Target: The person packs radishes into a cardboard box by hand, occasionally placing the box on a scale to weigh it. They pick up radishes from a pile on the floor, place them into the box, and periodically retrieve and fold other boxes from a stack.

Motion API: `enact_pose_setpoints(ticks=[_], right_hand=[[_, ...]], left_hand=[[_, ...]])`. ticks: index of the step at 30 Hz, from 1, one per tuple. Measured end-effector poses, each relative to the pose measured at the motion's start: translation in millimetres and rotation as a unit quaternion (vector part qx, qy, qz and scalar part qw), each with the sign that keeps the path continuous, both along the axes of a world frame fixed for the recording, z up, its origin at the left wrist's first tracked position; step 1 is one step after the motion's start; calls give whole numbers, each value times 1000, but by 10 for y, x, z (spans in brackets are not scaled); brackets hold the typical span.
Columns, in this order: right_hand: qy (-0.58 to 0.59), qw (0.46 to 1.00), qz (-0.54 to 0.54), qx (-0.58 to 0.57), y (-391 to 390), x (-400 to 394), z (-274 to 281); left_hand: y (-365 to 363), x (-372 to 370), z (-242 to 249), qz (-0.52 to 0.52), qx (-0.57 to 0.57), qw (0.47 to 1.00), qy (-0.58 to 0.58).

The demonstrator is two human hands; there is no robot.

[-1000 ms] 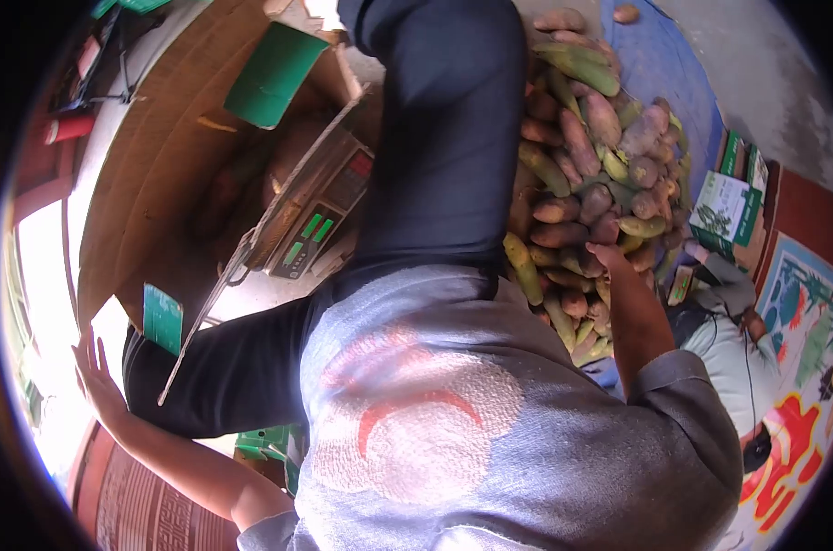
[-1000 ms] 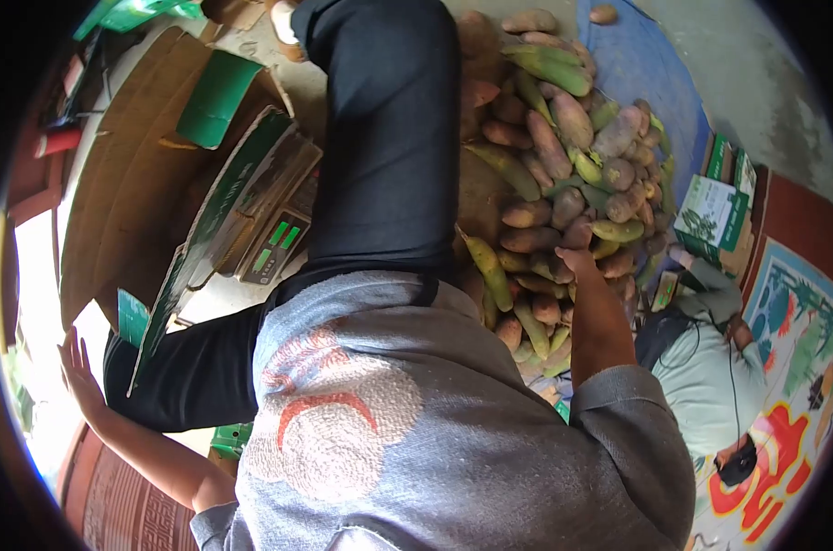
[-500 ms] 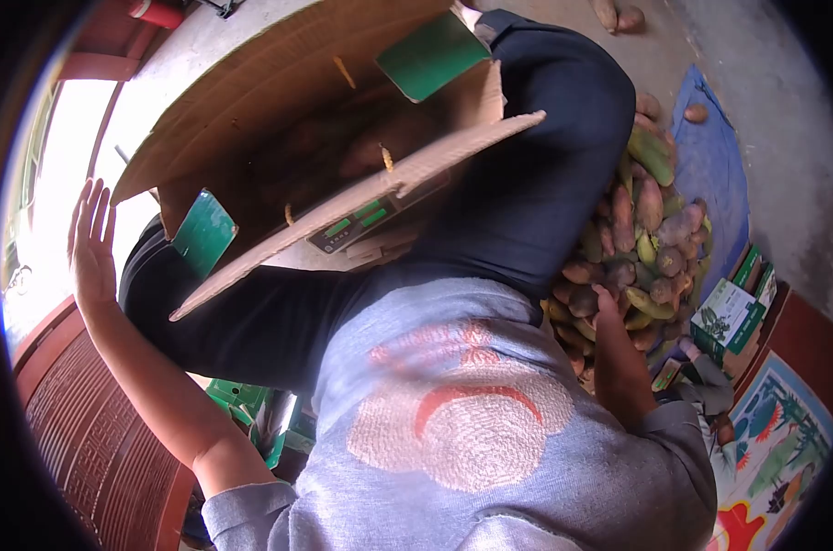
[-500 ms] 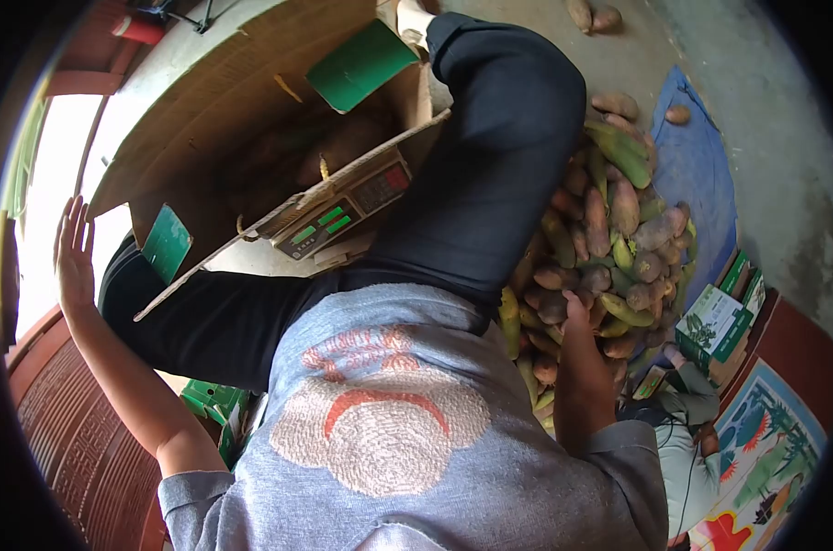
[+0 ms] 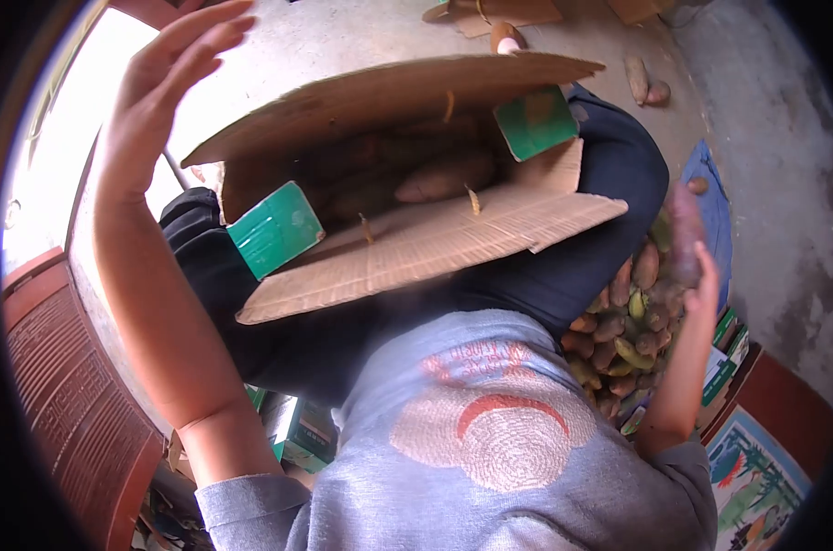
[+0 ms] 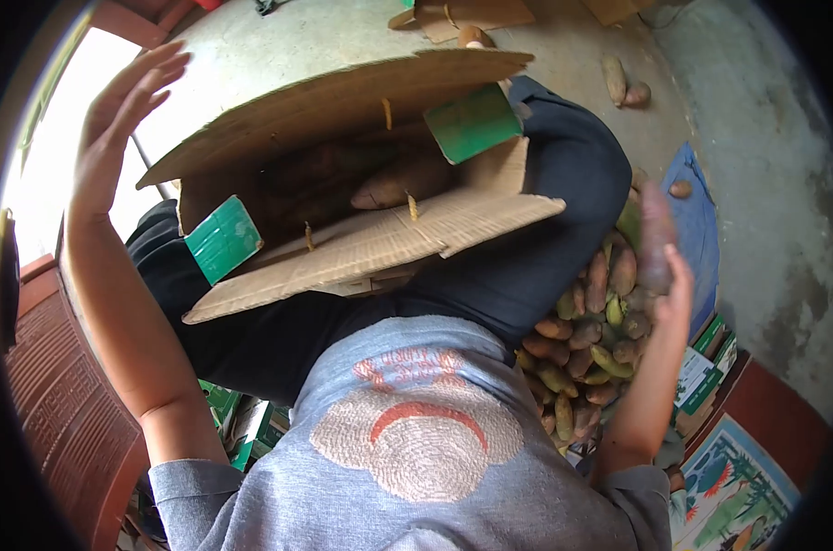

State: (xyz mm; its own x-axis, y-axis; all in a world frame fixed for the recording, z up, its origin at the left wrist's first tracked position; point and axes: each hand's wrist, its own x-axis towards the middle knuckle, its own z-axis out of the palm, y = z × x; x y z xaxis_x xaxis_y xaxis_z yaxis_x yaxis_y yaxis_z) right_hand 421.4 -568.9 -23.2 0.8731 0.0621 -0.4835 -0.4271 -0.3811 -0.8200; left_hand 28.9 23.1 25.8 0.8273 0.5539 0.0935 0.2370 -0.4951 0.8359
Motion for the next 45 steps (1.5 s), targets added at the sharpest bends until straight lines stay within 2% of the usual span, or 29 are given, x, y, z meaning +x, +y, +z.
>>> enact_pose_setpoints(ticks=[1,2,4,5,7,8,10,12,14,15,16,17,18,19,21,24,27,30,32,34,37,38,40,42,45], right_hand=[[-57,998,20,22,230,-11,296],[-95,994,33,35,287,93,509],[-160,978,106,76,666,22,991],[-183,967,163,74,929,-91,1200],[-204,911,357,31,1617,-417,1539],[-196,889,414,1,1943,-594,1624],[-175,834,522,-45,2624,-972,1698],[-123,767,626,-65,3114,-1215,1562],[-157,652,736,-90,3469,-1412,1269],[-152,618,765,-94,3615,-1501,1070],[-137,582,788,-147,3786,-1610,913],[-189,543,801,-169,3876,-1683,680],[-124,515,813,-243,4035,-1813,595],[-123,489,825,-254,4129,-1907,435],[-96,474,837,-258,4295,-2082,177],[-127,487,854,-135,4332,-2177,-335],[-267,456,845,-81,4236,-2185,-446],[-134,485,859,-97,4277,-2115,165],[-123,505,851,-76,4171,-2011,578],[-165,549,819,-2,3965,-1868,926],[-238,697,663,133,3467,-1572,1239],[-257,738,597,180,3280,-1438,1301],[-335,808,451,177,2844,-1140,1347],[-336,870,336,131,2294,-752,1235],[-292,936,191,44,1371,-344,828]], left_hand=[[-83,68,52,-14,-6,1000,15],[7,75,-76,-104,14,994,-32],[-80,86,-159,-104,-53,993,-34],[-64,80,-182,-122,2,992,-11],[-190,101,-89,-112,36,993,31],[-222,102,-63,-108,49,992,51],[-207,96,-96,-125,19,992,28],[-228,69,-78,-136,-1,990,20],[-290,42,-9,-140,-12,990,28],[-307,28,-43,-146,28,989,13],[-313,3,-77,-132,32,990,37],[-318,-17,-103,-119,36,990,61],[-324,-27,-107,-107,41,990,85],[-332,-32,-61,-99,34,989,108],[-330,-53,-61,-94,16,991,96],[-330,-68,-65,-97,10,991,88],[-307,-58,-39,-98,15,989,110],[-320,-60,-45,-88,-16,991,99],[-318,-51,-60,-86,-36,992,84],[-295,-54,-83,-90,-44,992,75],[-342,-61,-1,-89,-40,991,91],[-347,-66,7,-96,-69,991,63],[-324,-90,-2,-113,-131,985,9],[-302,-133,8,-90,-122,987,-43],[-70,-249,-50,4,66,998,1]])
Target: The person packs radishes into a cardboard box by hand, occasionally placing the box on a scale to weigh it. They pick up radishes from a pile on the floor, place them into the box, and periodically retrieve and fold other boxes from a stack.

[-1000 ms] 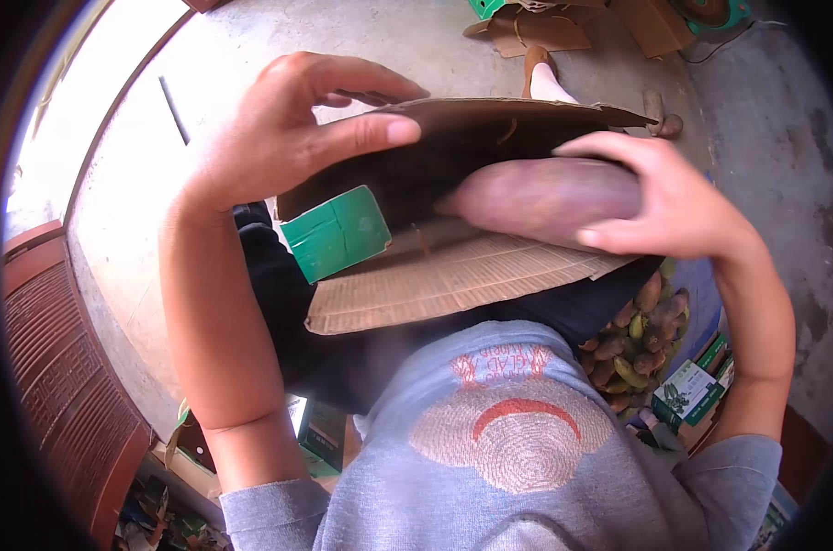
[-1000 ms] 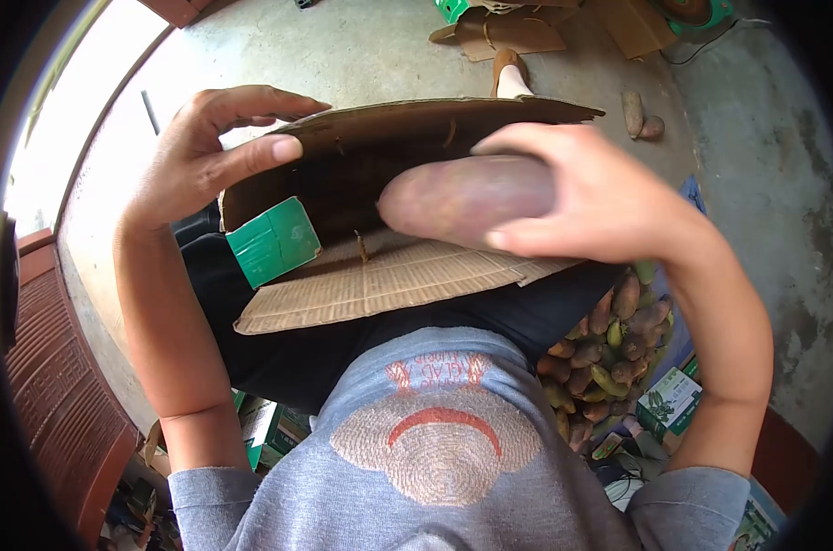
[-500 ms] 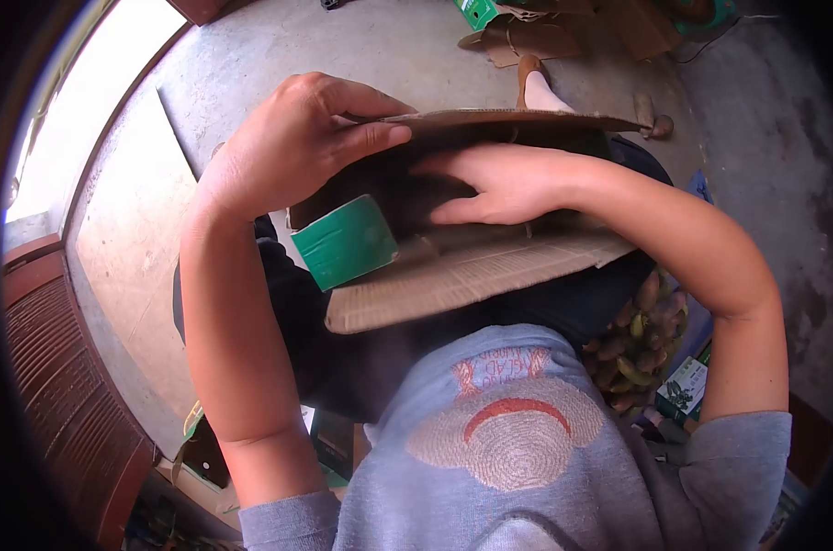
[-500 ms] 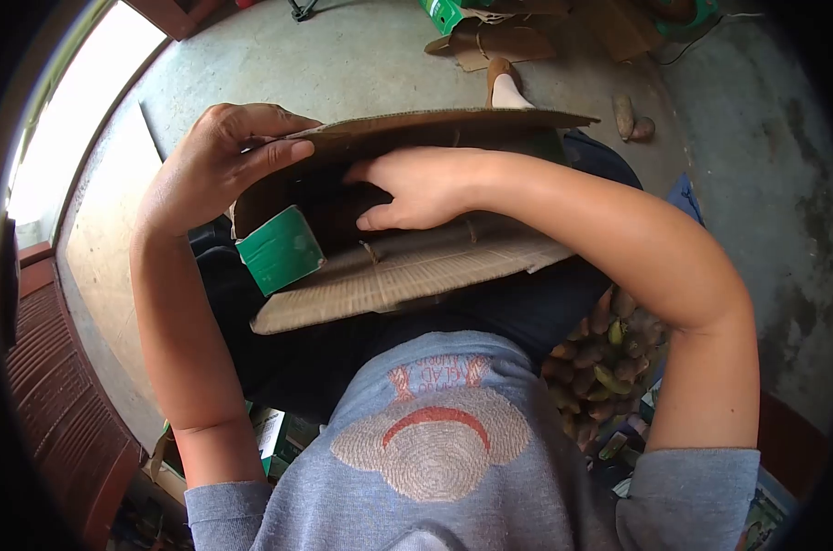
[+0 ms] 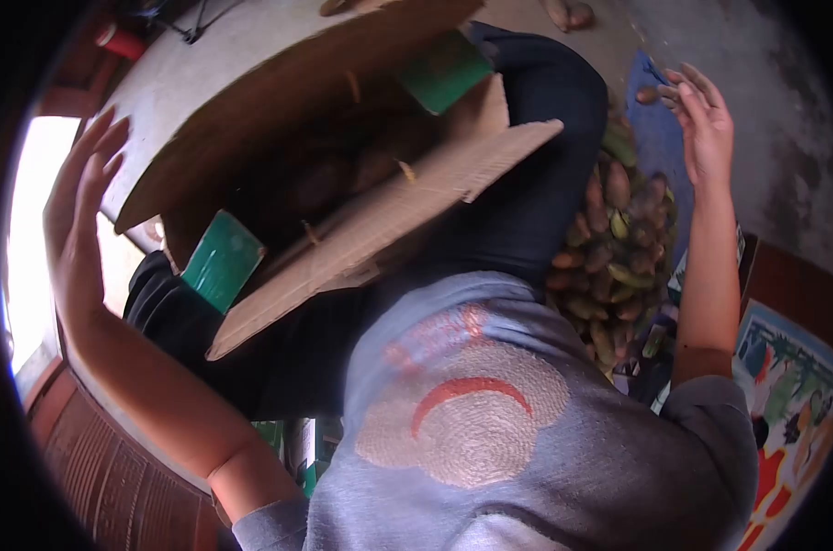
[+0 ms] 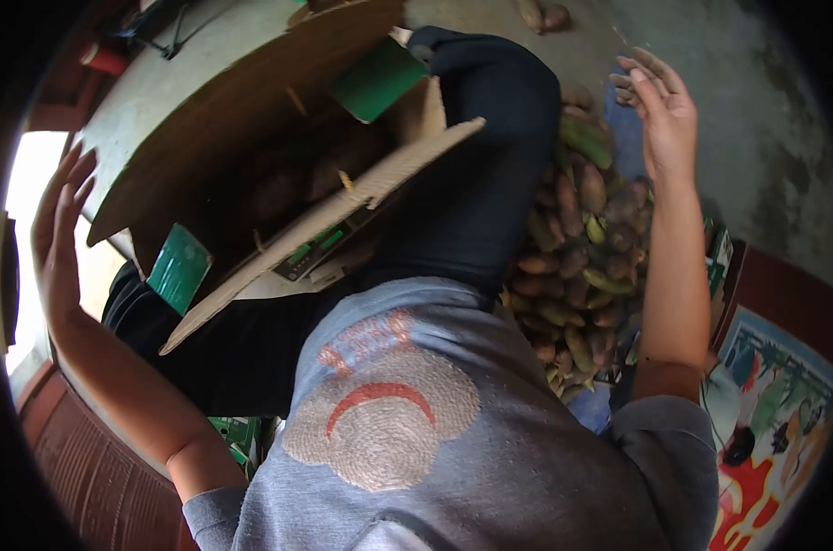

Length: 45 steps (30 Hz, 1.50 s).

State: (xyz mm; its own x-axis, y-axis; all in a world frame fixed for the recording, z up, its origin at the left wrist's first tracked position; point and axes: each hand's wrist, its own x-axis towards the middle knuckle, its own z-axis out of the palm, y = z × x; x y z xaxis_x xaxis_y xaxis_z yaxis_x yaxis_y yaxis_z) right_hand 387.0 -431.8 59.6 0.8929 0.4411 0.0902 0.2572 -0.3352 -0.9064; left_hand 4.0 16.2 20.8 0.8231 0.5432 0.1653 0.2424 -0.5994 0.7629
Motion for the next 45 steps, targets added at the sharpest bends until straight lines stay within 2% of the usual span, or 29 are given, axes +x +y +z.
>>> enact_pose_setpoints(ticks=[2,3,5,6,8,11,13,15,18,21,22,25,28,31,34,37,40,43,45], right_hand=[[47,996,-58,-45,-625,158,-385],[84,990,-101,-56,-832,107,-537],[131,977,-134,-98,-1286,25,-895],[163,973,-130,-98,-1519,-24,-1094],[227,950,-119,-181,-1821,-179,-1319],[317,911,-109,-241,-2294,-423,-1757],[352,874,-109,-318,-2597,-562,-2055],[328,866,-79,-370,-3009,-698,-2536],[318,818,17,-479,-3322,-983,-2916],[293,736,66,-607,-3364,-1252,-2920],[229,747,71,-619,-3376,-1369,-2943],[260,675,106,-682,-3245,-1513,-2744],[217,660,104,-711,-3475,-1720,-2943],[135,659,135,-728,-3469,-1881,-2906],[156,601,169,-765,-3196,-1910,-2759],[109,564,223,-788,-3208,-1954,-2759],[49,575,230,-783,-3462,-1995,-2978],[78,570,274,-771,-3508,-1915,-2943],[86,571,264,-773,-3373,-1819,-2850]], left_hand=[[144,-71,-63,43,16,999,-15],[225,-122,-81,25,43,999,-17],[294,-187,-123,28,0,999,-40],[298,-183,-125,63,-43,996,-55],[291,-192,-107,136,-127,979,-81],[364,-296,-70,149,-91,983,-59],[271,-313,-52,191,-130,970,-75],[206,-390,-63,218,-125,966,-64],[52,-464,-42,290,-146,944,-57],[-100,-569,-51,335,-129,933,-28],[-64,-656,-88,339,-128,932,-17],[-6,-853,-197,367,-136,920,-2],[156,-1071,-338,348,-189,918,-33],[295,-1181,-438,366,-208,907,-18],[341,-1206,-463,364,-209,907,-20],[352,-1229,-478,355,-212,910,-23],[302,-1227,-463,360,-210,909,-29],[279,-1230,-452,361,-205,909,-38],[272,-1200,-447,354,-198,913,-37]])
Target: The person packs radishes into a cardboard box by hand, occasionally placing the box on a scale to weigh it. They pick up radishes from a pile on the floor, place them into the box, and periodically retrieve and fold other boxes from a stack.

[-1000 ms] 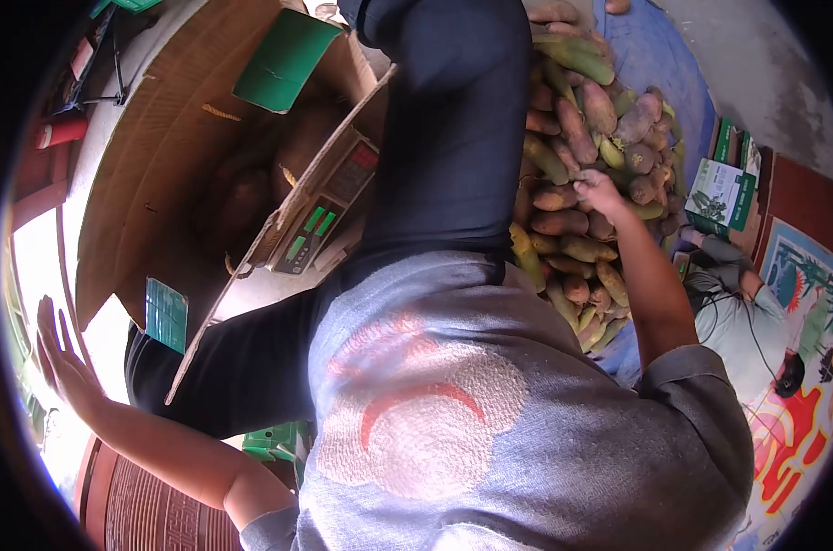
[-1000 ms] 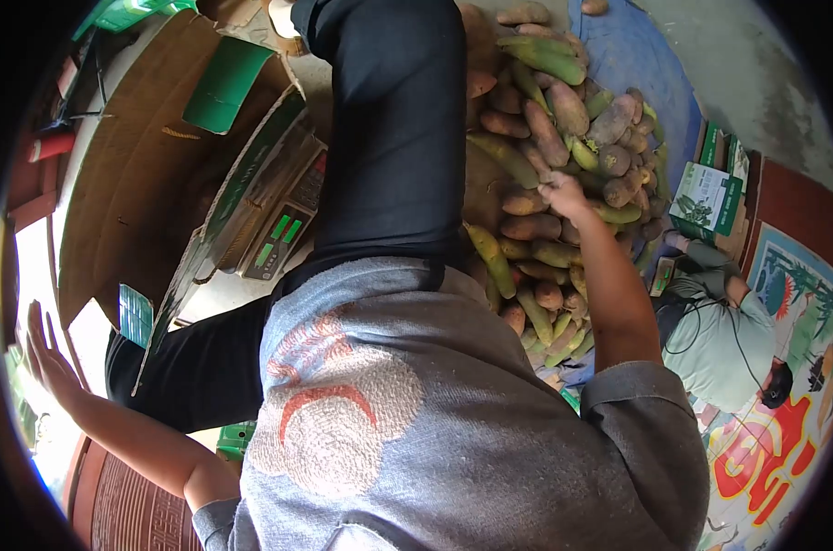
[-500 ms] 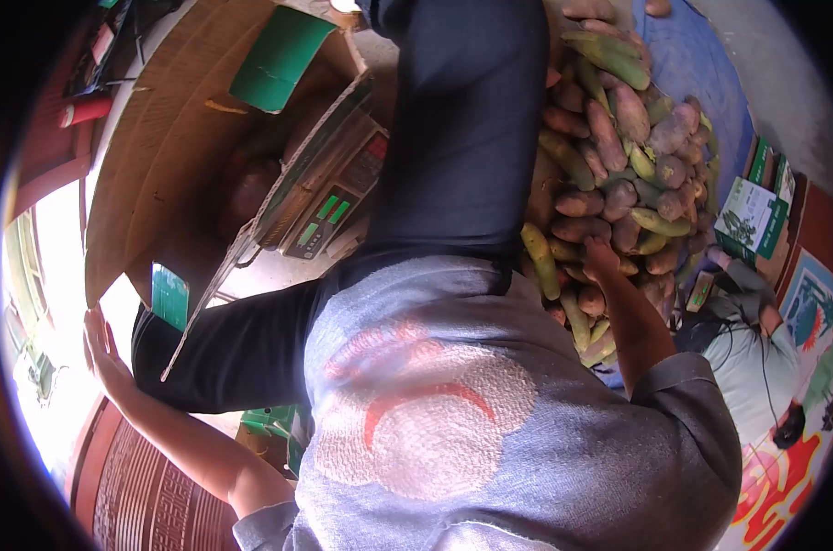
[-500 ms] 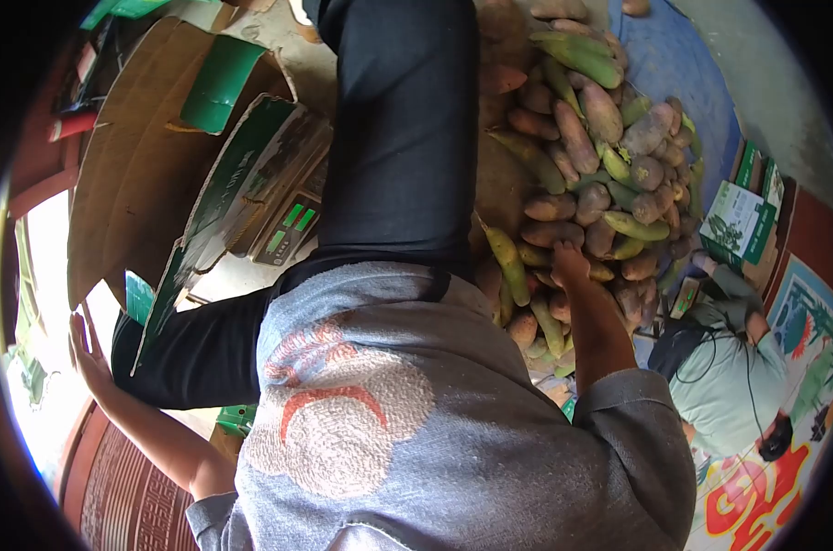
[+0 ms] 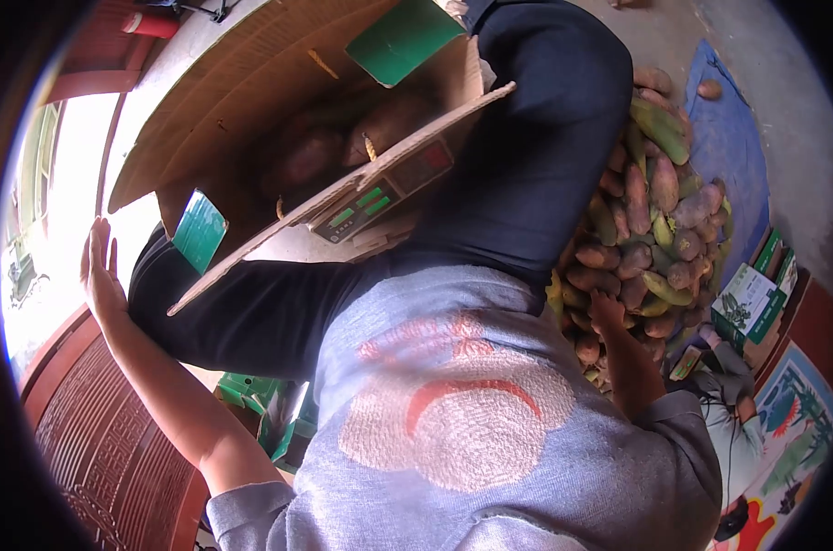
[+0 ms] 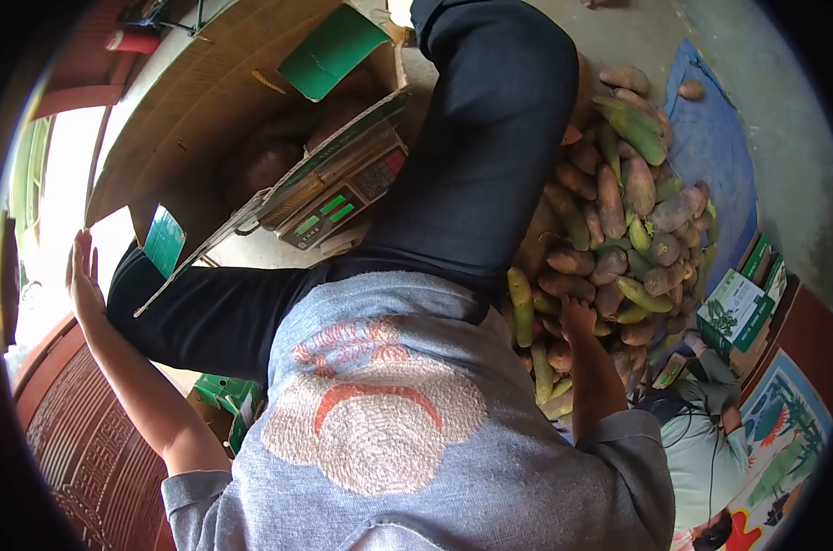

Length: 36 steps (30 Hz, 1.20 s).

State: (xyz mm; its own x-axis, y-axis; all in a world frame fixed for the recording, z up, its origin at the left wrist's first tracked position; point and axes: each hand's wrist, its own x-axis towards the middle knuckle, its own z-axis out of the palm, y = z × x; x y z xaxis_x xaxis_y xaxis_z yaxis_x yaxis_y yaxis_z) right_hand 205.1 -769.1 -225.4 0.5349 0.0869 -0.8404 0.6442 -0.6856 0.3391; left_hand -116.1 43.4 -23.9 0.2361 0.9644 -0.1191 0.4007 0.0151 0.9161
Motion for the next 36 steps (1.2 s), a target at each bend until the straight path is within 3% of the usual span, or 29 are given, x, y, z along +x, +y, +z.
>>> enact_pose_setpoints(ticks=[7,10,13,17,20,22,24,26,28,31,36], right_hand=[[-29,991,-128,-31,728,591,407],[-52,977,-206,17,792,869,437],[-129,948,-235,174,932,1065,595],[-274,844,-227,401,1171,1384,835],[-382,736,-142,540,1719,1622,1382],[-377,668,-141,626,2116,1796,1892],[-340,581,-131,728,2510,1911,2421],[-324,539,-108,770,2906,1865,2984],[-212,492,-40,844,3217,1812,3388],[-46,476,3,878,3678,1611,3751],[124,588,148,785,4791,856,3597]], left_hand=[[64,505,278,-42,60,997,2],[14,872,445,-78,86,993,1],[53,1111,505,-158,96,983,-10],[120,1325,462,-299,153,942,17],[70,1434,432,-371,164,913,42],[54,1468,395,-406,172,897,39],[-58,1511,410,-410,155,897,51],[-211,1572,475,-448,141,883,21],[-201,1557,329,-482,131,866,-36],[-361,1577,337,-472,87,877,-27],[-420,1531,367,-472,75,879,-11]])
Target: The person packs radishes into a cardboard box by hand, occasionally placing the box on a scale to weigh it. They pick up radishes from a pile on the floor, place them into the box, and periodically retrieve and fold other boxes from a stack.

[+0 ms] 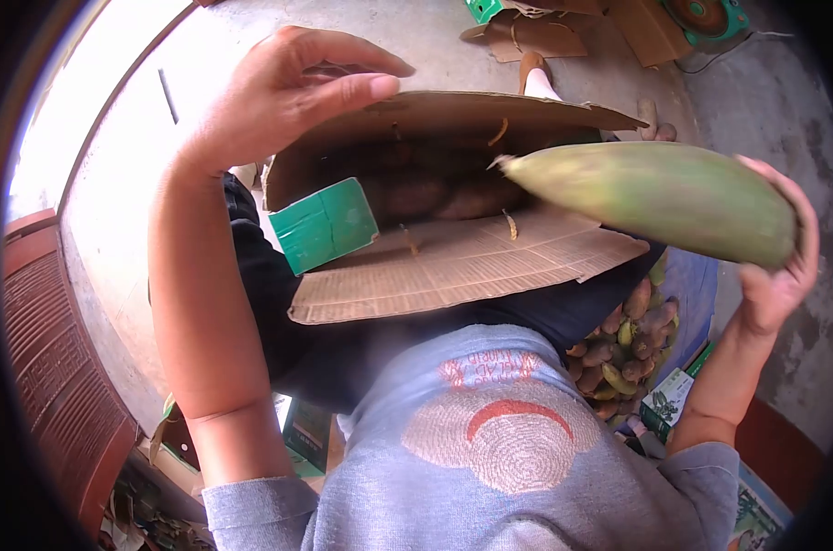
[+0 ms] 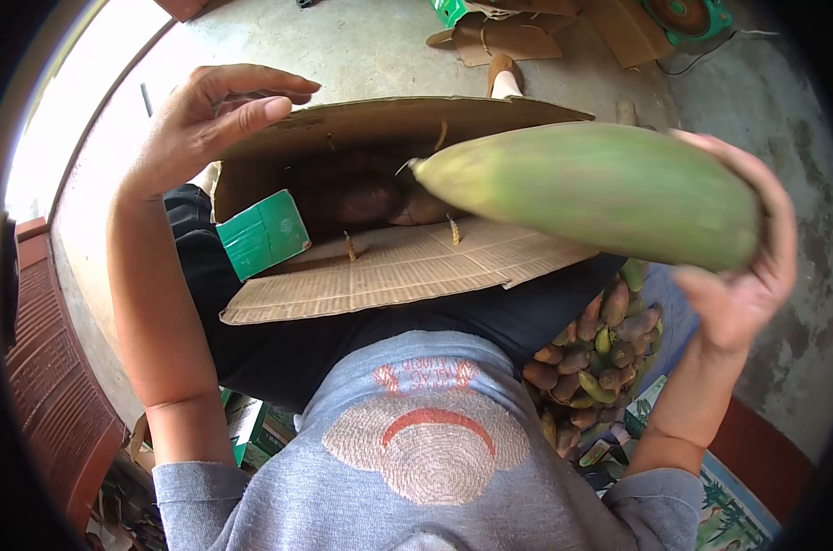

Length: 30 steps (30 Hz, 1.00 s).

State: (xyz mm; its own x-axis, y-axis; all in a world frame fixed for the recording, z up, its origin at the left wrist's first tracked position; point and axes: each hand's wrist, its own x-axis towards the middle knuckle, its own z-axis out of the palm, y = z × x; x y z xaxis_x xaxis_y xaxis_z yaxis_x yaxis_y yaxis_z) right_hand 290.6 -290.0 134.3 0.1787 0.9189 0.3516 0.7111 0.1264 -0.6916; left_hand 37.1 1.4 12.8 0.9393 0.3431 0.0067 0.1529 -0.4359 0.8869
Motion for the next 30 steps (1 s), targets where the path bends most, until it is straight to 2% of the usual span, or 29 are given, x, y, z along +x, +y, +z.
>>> enact_pose_setpoints(ticks=[4,6,9,10,13,16,20,22,23,24,26,28,30], right_hand=[[-177,962,132,-163,678,-334,-300],[-248,937,167,-182,873,-438,-503],[-368,872,158,-281,1059,-585,-826],[-379,870,151,-277,1097,-660,-945],[-306,928,178,-118,1178,-899,-878],[-260,950,164,-61,1063,-829,-714],[-178,984,16,20,569,-606,-423],[-122,983,-96,93,200,-455,-415],[-112,974,-161,112,29,-359,-424],[-121,960,-235,97,-154,-253,-427],[-97,941,-313,89,-521,39,-582],[-88,924,-371,28,-965,349,-825],[-56,921,-383,-39,-1516,620,-1164]], left_hand=[[-53,-60,20,-7,18,1000,-10],[-84,-79,63,-1,10,1000,22],[-46,-100,-16,9,22,1000,5],[-41,-102,-16,10,27,1000,0],[-23,-113,-7,9,10,1000,1],[-31,-130,1,30,40,999,-1],[-45,-140,-2,23,20,999,11],[-48,-151,-18,13,24,1000,-7],[-52,-171,50,15,9,1000,23],[-12,-189,46,-9,-4,1000,18],[94,-269,6,-17,10,999,-38],[147,-351,127,62,55,996,-24],[364,-524,56,101,130,986,-36]])
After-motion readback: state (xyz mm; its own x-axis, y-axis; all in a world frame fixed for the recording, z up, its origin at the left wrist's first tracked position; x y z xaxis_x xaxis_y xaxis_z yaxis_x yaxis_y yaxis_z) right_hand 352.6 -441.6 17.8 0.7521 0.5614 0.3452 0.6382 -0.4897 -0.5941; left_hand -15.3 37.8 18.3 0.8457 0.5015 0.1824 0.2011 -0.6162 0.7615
